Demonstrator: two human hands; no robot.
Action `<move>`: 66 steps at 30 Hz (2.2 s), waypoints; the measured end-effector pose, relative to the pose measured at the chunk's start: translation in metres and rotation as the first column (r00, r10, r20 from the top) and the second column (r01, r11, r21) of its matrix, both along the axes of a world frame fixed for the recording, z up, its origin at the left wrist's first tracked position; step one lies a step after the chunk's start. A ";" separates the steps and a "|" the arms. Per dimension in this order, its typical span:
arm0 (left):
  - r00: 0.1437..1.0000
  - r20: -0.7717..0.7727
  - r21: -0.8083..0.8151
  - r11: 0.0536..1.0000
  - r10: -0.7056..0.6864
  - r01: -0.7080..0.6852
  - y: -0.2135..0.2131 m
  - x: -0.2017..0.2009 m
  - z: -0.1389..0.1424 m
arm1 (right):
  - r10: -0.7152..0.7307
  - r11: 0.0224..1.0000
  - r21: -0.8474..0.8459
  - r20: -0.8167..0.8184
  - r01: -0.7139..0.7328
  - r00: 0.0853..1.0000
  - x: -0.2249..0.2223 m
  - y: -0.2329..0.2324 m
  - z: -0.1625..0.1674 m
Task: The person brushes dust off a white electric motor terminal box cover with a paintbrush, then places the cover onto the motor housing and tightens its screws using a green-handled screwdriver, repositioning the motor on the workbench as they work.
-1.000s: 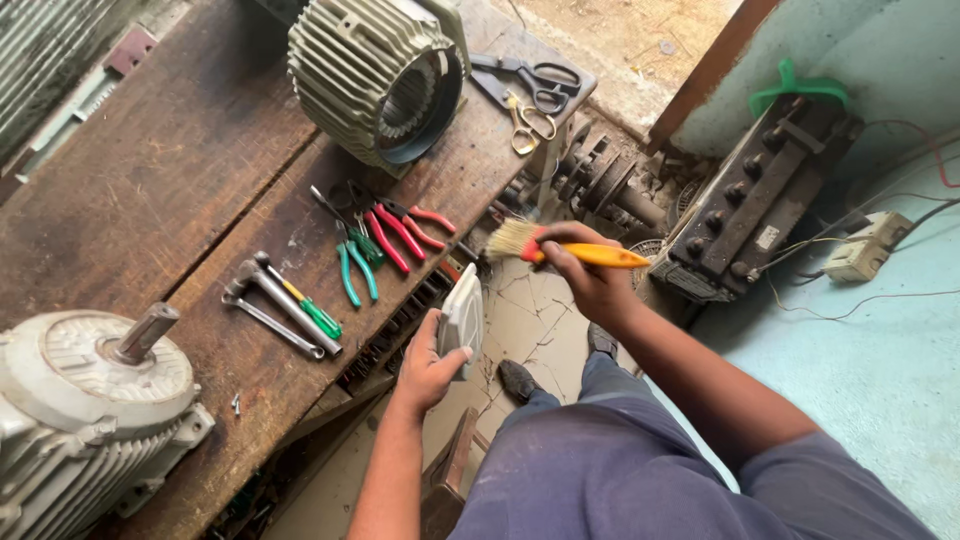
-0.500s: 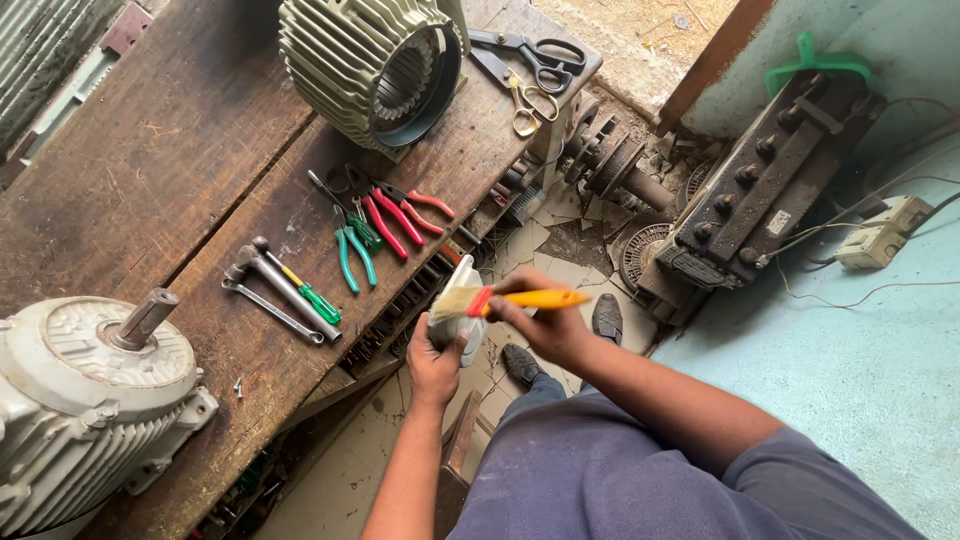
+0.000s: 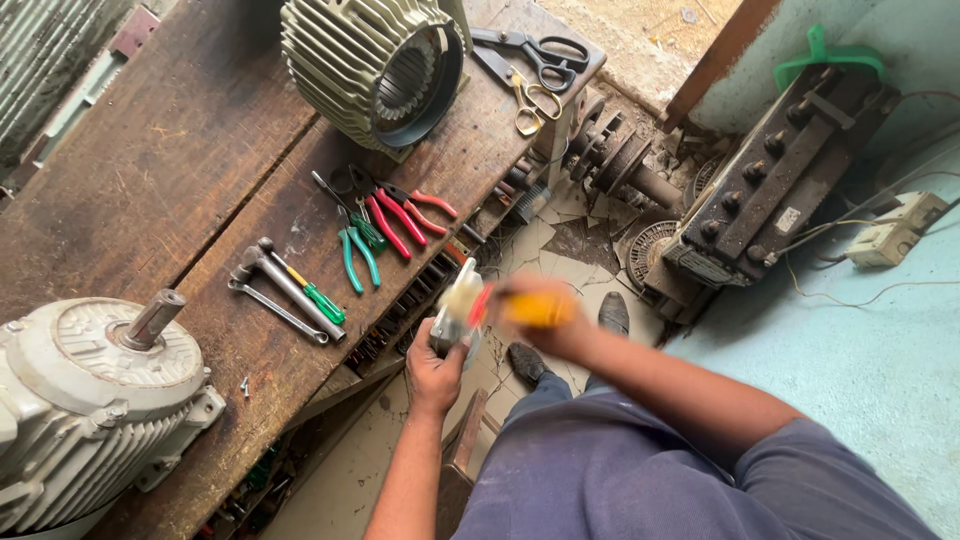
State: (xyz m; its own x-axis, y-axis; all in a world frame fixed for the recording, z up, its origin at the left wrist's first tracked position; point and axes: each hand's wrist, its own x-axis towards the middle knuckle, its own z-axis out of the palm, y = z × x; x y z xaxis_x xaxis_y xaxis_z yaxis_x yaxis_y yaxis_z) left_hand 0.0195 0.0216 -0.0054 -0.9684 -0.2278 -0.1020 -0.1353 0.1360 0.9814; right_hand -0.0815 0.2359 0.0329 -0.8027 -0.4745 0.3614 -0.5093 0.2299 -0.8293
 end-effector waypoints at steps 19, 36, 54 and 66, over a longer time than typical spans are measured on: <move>0.999 -0.010 -0.112 0.993 -0.047 0.045 0.001 -0.012 0.001 | -0.037 0.990 0.135 0.047 0.030 0.998 -0.012 0.015 -0.002; 0.995 -0.092 -0.155 0.988 -0.031 0.017 0.004 -0.022 0.000 | -0.227 0.953 -0.135 0.271 0.270 0.936 -0.053 0.049 -0.015; 0.984 -0.096 -0.239 0.963 -0.152 0.126 0.010 -0.021 0.016 | 0.001 1.000 0.008 0.133 -0.002 0.991 -0.037 0.018 0.035; 0.990 -0.105 -0.220 0.973 -0.098 0.073 0.010 -0.020 0.012 | -0.226 0.972 -0.048 0.057 0.229 0.972 -0.023 0.013 0.026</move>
